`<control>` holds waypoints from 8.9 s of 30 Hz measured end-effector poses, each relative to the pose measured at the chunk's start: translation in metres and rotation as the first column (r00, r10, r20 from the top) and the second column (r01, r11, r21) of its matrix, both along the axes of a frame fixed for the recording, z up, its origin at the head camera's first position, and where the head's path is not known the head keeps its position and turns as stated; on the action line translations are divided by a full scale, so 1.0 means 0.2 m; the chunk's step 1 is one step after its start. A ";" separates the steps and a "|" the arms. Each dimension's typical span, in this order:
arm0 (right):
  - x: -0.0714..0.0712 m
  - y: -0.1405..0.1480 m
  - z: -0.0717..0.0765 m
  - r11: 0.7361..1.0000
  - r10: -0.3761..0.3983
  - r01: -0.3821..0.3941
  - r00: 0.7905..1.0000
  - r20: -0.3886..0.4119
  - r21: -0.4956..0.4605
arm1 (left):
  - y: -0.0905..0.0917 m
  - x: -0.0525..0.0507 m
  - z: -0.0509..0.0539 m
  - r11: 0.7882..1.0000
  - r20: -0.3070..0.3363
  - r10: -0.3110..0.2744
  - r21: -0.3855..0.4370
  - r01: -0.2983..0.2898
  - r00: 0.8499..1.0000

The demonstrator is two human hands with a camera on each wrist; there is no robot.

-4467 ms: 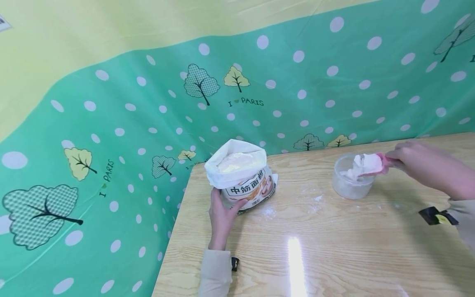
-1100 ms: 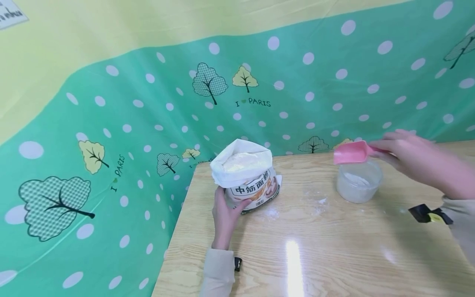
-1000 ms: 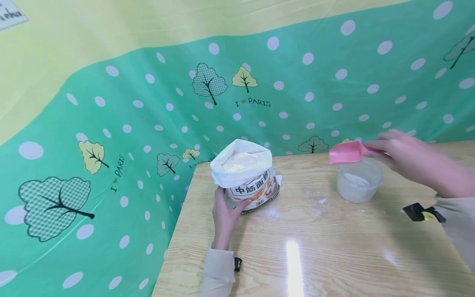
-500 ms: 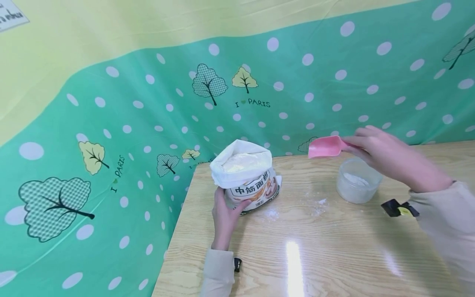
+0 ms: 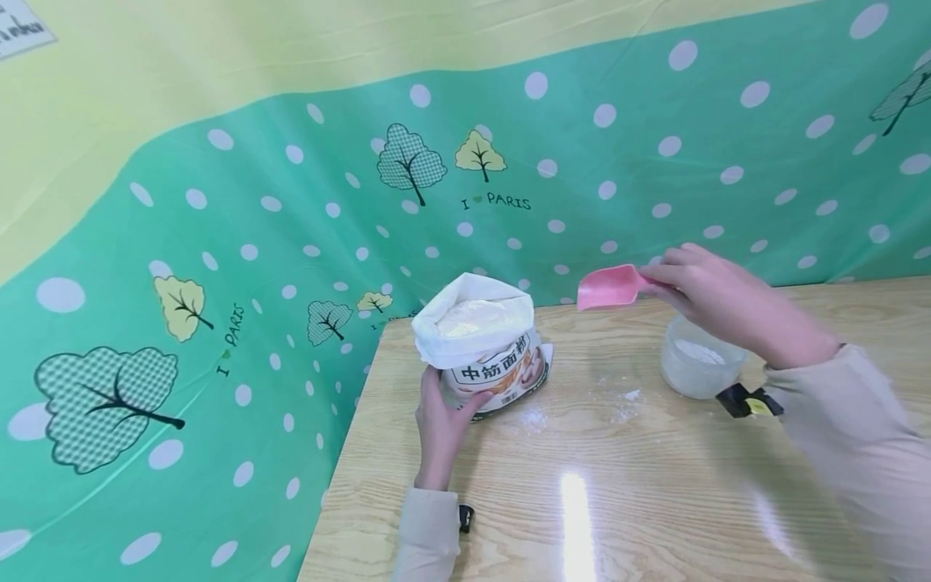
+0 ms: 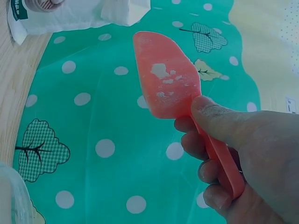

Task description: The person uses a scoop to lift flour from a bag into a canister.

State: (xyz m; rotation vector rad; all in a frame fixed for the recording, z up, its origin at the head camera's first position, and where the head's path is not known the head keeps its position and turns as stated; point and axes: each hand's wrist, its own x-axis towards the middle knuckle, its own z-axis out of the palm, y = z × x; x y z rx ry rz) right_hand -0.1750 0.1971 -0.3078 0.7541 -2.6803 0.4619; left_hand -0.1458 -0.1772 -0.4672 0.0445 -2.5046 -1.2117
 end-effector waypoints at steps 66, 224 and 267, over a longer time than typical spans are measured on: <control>-0.17 -0.56 0.02 0.973 0.126 -0.100 0.985 -0.119 0.207 | 0.00 -0.02 -0.01 1.000 0.005 -0.001 -0.008 0.001 1.000; -0.26 -0.60 -0.20 0.947 0.177 -0.085 0.943 0.283 -0.310 | 0.01 -0.01 -0.01 0.999 0.040 0.035 -0.005 -0.035 0.999; -0.15 -0.37 -0.23 0.931 0.116 -0.025 0.966 0.231 -0.364 | -0.01 -0.03 -0.01 1.000 0.016 0.026 -0.014 -0.026 1.000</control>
